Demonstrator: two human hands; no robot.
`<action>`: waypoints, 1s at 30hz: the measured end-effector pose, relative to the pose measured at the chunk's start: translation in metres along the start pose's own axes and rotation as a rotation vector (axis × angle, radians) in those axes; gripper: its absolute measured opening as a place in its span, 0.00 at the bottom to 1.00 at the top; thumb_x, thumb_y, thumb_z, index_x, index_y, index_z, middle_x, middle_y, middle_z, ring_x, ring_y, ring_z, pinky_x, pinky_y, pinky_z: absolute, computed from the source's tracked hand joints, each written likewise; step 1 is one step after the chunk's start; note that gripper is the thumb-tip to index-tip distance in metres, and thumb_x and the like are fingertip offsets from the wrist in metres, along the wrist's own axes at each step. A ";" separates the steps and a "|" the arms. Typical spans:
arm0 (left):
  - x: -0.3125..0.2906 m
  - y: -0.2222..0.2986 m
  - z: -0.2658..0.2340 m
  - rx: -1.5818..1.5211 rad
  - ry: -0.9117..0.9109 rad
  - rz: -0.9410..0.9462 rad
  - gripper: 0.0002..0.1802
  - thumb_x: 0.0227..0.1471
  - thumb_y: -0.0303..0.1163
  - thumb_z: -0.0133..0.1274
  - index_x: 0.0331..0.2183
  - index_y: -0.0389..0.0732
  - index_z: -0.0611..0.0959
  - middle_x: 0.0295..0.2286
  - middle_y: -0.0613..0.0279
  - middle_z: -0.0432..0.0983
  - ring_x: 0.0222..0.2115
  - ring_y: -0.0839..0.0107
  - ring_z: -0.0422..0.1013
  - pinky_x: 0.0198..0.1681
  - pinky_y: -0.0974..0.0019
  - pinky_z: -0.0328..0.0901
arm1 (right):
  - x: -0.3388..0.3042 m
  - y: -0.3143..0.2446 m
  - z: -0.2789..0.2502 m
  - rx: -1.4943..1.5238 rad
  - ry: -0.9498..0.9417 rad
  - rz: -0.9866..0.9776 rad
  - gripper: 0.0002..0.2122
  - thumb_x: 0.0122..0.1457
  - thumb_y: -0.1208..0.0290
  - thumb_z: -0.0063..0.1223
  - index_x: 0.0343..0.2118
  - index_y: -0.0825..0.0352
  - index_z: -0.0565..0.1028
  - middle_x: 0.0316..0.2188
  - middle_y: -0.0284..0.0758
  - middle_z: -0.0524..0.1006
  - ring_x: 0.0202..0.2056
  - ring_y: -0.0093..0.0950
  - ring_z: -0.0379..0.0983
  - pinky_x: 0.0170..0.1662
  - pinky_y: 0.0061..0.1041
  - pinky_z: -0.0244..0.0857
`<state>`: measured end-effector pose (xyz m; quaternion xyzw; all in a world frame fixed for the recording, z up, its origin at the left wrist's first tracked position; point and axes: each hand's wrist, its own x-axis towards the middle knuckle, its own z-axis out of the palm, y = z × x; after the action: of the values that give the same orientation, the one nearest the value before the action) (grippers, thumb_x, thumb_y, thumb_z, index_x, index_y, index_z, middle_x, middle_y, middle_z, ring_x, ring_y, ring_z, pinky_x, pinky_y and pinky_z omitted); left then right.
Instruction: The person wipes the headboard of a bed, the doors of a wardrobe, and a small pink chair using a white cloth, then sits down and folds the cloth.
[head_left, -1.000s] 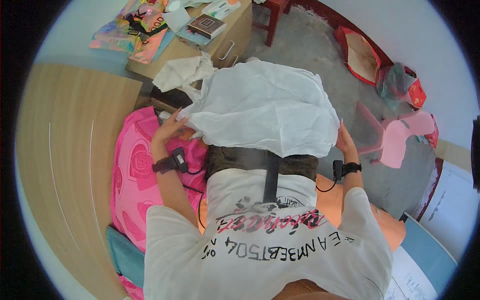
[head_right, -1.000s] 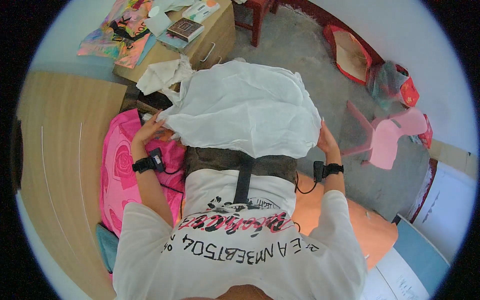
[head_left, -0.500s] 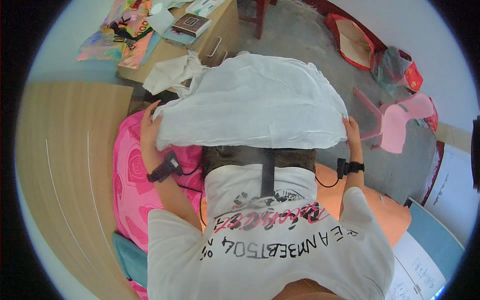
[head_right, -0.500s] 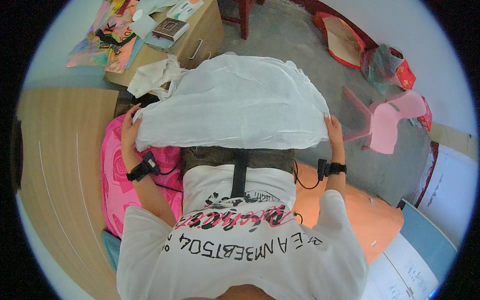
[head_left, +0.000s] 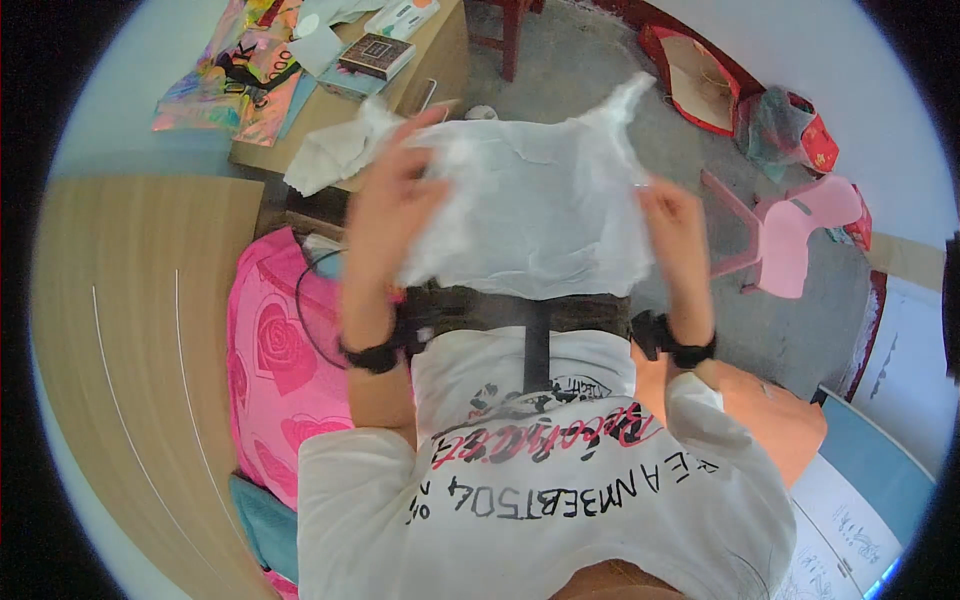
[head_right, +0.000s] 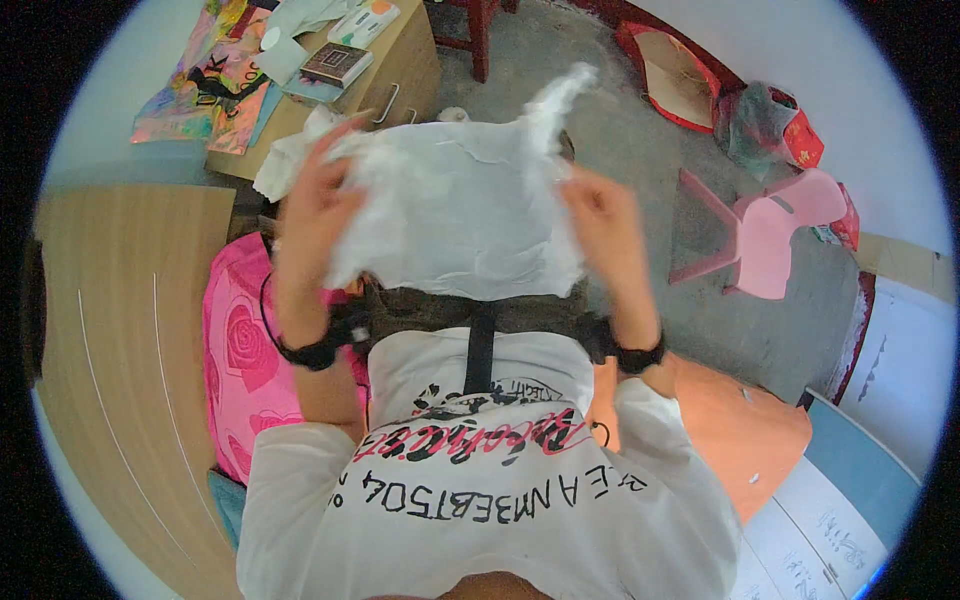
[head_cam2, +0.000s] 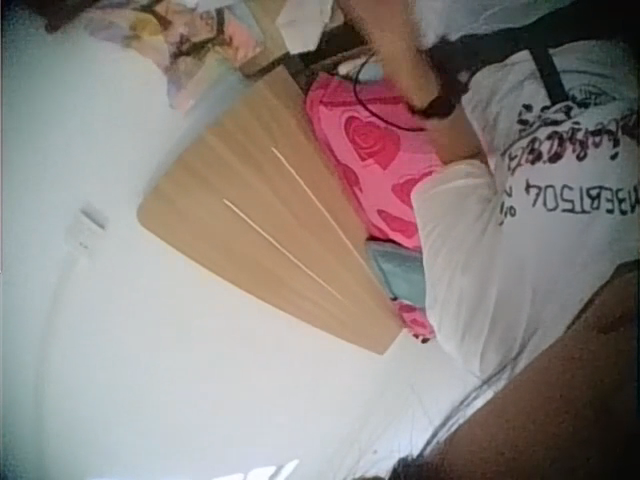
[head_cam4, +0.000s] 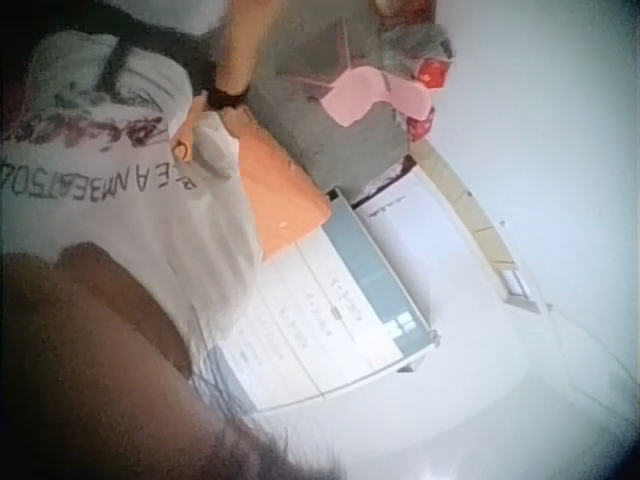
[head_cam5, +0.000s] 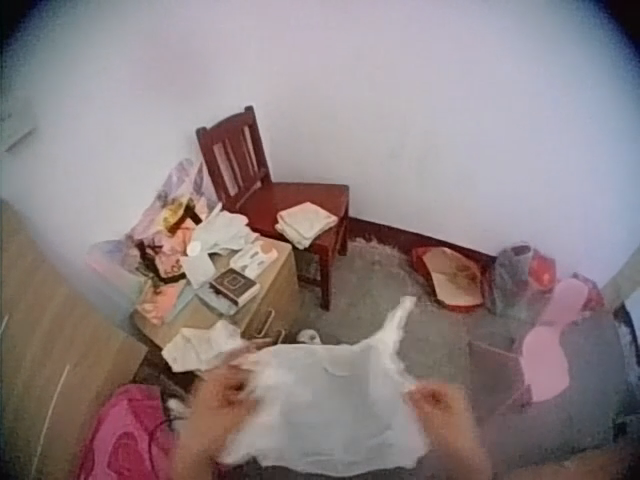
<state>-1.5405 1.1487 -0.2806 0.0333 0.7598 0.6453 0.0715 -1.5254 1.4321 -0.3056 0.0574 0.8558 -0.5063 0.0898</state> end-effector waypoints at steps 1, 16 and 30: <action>0.001 0.017 0.023 -0.080 -0.120 -0.144 0.31 0.40 0.22 0.49 0.49 0.42 0.62 0.37 0.60 0.68 0.23 0.82 0.65 0.24 0.80 0.61 | -0.005 -0.022 0.022 0.217 -0.078 -0.041 0.12 0.53 0.70 0.45 0.36 0.73 0.71 0.21 0.23 0.67 0.24 0.13 0.59 0.28 0.14 0.55; -0.006 0.014 0.054 -0.628 -0.163 0.055 0.31 0.51 0.32 0.36 0.55 0.43 0.45 0.51 0.47 0.46 0.35 0.61 0.70 0.41 0.65 0.63 | 0.006 -0.038 0.041 0.402 -0.033 -0.232 0.17 0.47 0.77 0.48 0.42 0.70 0.66 0.35 0.35 0.71 0.35 0.26 0.68 0.38 0.22 0.61; 0.004 -0.094 0.111 0.811 -0.627 0.372 0.25 0.43 0.32 0.47 0.47 0.53 0.67 0.51 0.54 0.53 0.51 0.56 0.52 0.47 0.41 0.50 | -0.060 0.150 -0.022 1.013 0.250 0.416 0.19 0.52 0.74 0.42 0.47 0.73 0.60 0.41 0.37 0.68 0.41 0.26 0.65 0.44 0.24 0.59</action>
<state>-1.5234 1.2425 -0.3905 0.3829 0.8713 0.2616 0.1609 -1.4410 1.5231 -0.4107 0.3206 0.4805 -0.8149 0.0468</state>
